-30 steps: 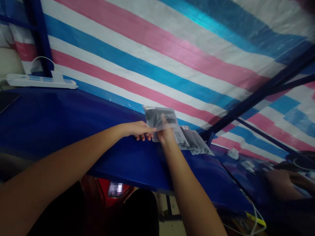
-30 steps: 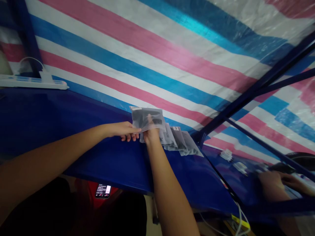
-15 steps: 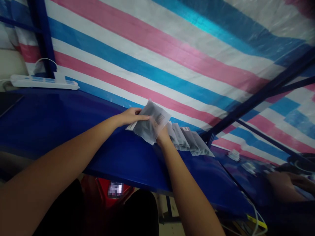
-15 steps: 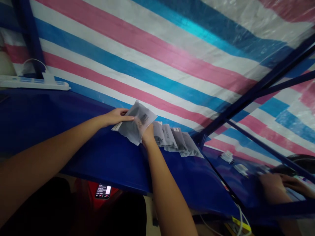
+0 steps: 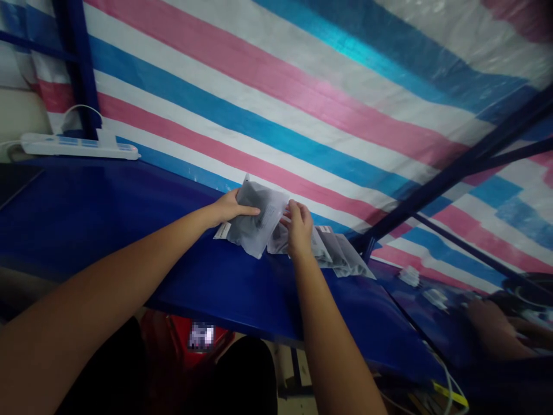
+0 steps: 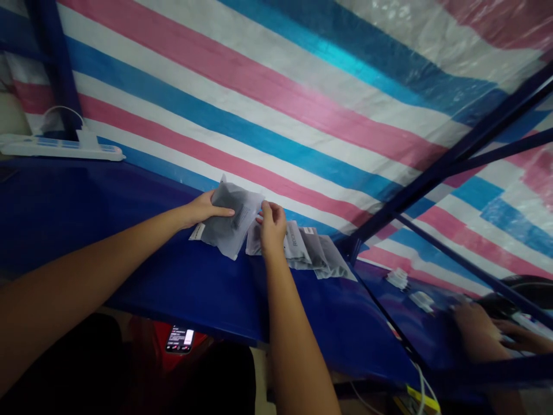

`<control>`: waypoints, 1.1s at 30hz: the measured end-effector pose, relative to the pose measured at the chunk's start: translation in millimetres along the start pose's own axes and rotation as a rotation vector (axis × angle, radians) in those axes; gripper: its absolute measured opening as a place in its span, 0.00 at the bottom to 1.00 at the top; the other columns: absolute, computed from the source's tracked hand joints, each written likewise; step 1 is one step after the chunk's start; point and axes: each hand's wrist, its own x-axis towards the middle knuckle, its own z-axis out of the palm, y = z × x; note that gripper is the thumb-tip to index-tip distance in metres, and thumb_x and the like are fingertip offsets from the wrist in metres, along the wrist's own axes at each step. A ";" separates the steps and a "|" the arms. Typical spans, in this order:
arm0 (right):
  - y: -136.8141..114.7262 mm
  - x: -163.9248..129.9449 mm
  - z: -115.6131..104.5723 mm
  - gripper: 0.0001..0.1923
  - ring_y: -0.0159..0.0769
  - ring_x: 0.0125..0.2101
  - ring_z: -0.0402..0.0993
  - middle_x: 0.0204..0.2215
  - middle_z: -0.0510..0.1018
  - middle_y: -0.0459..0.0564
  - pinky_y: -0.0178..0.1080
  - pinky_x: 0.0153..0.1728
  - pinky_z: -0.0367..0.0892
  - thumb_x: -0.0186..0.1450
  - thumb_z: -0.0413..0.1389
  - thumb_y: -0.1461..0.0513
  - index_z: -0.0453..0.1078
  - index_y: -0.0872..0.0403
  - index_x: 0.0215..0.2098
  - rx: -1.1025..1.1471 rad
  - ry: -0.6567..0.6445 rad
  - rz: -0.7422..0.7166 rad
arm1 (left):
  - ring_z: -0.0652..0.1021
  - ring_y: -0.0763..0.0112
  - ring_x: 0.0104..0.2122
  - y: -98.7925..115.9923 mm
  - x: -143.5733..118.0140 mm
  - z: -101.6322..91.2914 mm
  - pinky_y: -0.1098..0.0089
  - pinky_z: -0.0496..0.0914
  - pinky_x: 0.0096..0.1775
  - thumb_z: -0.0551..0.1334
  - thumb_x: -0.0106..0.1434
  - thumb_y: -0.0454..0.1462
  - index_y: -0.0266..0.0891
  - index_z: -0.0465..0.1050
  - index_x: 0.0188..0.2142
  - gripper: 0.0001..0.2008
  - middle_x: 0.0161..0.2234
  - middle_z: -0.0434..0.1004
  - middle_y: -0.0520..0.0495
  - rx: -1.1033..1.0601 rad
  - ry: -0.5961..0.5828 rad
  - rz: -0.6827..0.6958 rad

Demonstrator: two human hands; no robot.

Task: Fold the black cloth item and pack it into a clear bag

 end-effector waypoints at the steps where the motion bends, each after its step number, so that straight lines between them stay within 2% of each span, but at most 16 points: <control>1: 0.0 0.0 0.1 0.23 0.35 0.33 0.75 0.36 0.78 0.49 0.37 0.32 0.72 0.57 0.61 0.45 0.72 0.53 0.41 0.021 -0.043 0.042 | 0.80 0.52 0.47 0.2 -1.1 1.8 0.54 0.76 0.47 0.77 0.45 0.41 0.43 0.72 0.52 0.34 0.49 0.79 0.38 0.001 -0.015 0.001; 4: 6.7 -1.2 2.1 0.25 0.36 0.30 0.74 0.32 0.79 0.50 0.37 0.30 0.70 0.56 0.61 0.44 0.74 0.55 0.40 -0.003 -0.169 0.103 | 0.80 0.53 0.46 -1.4 -3.0 8.8 0.55 0.76 0.46 0.77 0.46 0.43 0.43 0.73 0.51 0.33 0.48 0.80 0.39 -0.001 -0.037 -0.014; 8: 22.2 1.0 3.1 0.23 0.35 0.26 0.71 0.26 0.77 0.46 0.37 0.29 0.66 0.59 0.57 0.44 0.73 0.55 0.36 -0.105 -0.156 0.029 | 0.81 0.53 0.44 -6.1 -2.2 16.8 0.56 0.76 0.45 0.73 0.52 0.50 0.42 0.75 0.48 0.27 0.47 0.80 0.38 -0.076 -0.025 -0.090; 11: 25.6 2.9 2.9 0.19 0.33 0.25 0.69 0.25 0.75 0.44 0.35 0.27 0.65 0.61 0.56 0.46 0.72 0.54 0.33 -0.138 -0.130 0.003 | 0.81 0.54 0.44 -8.1 -1.2 18.6 0.56 0.76 0.44 0.75 0.49 0.48 0.42 0.75 0.47 0.28 0.46 0.80 0.39 -0.074 0.035 -0.107; 14: 16.6 -1.6 3.9 0.16 0.31 0.23 0.67 0.23 0.73 0.43 0.33 0.24 0.63 0.60 0.58 0.48 0.71 0.52 0.32 -0.107 -0.135 0.118 | 0.81 0.55 0.44 -7.4 0.3 15.7 0.58 0.77 0.43 0.76 0.47 0.45 0.42 0.74 0.47 0.29 0.47 0.80 0.39 -0.094 0.125 -0.090; 15: 12.2 -4.5 4.3 0.16 0.31 0.21 0.66 0.23 0.73 0.43 0.33 0.22 0.61 0.60 0.59 0.48 0.71 0.52 0.33 -0.109 -0.180 0.190 | 0.81 0.55 0.44 -6.9 1.3 13.7 0.59 0.77 0.43 0.76 0.47 0.45 0.41 0.74 0.47 0.28 0.47 0.80 0.38 -0.115 0.148 -0.092; 17: 4.9 -10.5 5.3 0.17 0.30 0.19 0.64 0.21 0.73 0.44 0.33 0.19 0.57 0.58 0.61 0.48 0.72 0.52 0.34 -0.156 -0.351 0.304 | 0.81 0.55 0.44 -6.3 4.4 8.3 0.59 0.77 0.42 0.75 0.48 0.46 0.41 0.73 0.48 0.28 0.48 0.80 0.37 -0.156 0.194 -0.107; 18: 2.9 -12.8 5.8 0.17 0.30 0.18 0.62 0.20 0.72 0.44 0.33 0.18 0.55 0.57 0.63 0.48 0.73 0.53 0.33 -0.187 -0.414 0.323 | 0.81 0.55 0.44 -6.4 6.5 5.2 0.60 0.77 0.41 0.74 0.49 0.47 0.41 0.73 0.48 0.29 0.48 0.80 0.37 -0.169 0.220 -0.118; 20: 3.6 -14.9 6.8 0.16 0.28 0.17 0.61 0.19 0.71 0.43 0.32 0.18 0.54 0.55 0.64 0.49 0.72 0.53 0.29 -0.218 -0.457 0.283 | 0.81 0.55 0.43 -7.7 11.5 -1.2 0.60 0.77 0.41 0.73 0.49 0.49 0.42 0.73 0.47 0.28 0.47 0.80 0.38 -0.197 0.285 -0.127; 25: 19.2 -8.1 8.2 0.16 0.30 0.22 0.66 0.23 0.74 0.43 0.32 0.24 0.59 0.58 0.59 0.49 0.72 0.54 0.29 -0.212 -0.351 0.108 | 0.81 0.59 0.39 -12.7 22.0 -12.9 0.63 0.76 0.38 0.74 0.46 0.52 0.42 0.71 0.43 0.28 0.39 0.81 0.43 -0.200 0.465 -0.132; 28: 25.0 -4.2 8.3 0.15 0.31 0.24 0.67 0.24 0.74 0.44 0.32 0.24 0.60 0.60 0.57 0.50 0.73 0.54 0.30 -0.262 -0.289 0.007 | 0.79 0.61 0.37 -13.4 24.3 -16.6 0.65 0.74 0.33 0.75 0.43 0.50 0.43 0.68 0.42 0.30 0.39 0.79 0.44 -0.127 0.533 -0.181; 30: 25.3 -3.6 8.2 0.16 0.31 0.23 0.66 0.23 0.74 0.44 0.33 0.23 0.60 0.61 0.57 0.49 0.73 0.54 0.30 -0.300 -0.270 -0.014 | 0.79 0.61 0.37 -13.0 24.4 -18.5 0.66 0.72 0.31 0.75 0.43 0.50 0.43 0.67 0.41 0.30 0.39 0.78 0.43 -0.087 0.540 -0.197; 33: 20.8 -5.9 7.7 0.17 0.29 0.18 0.62 0.19 0.70 0.42 0.33 0.18 0.56 0.61 0.58 0.48 0.71 0.53 0.29 -0.338 -0.249 0.045 | 0.78 0.59 0.36 -11.4 23.5 -20.5 0.66 0.71 0.31 0.75 0.42 0.50 0.44 0.67 0.39 0.29 0.39 0.78 0.43 -0.030 0.564 -0.181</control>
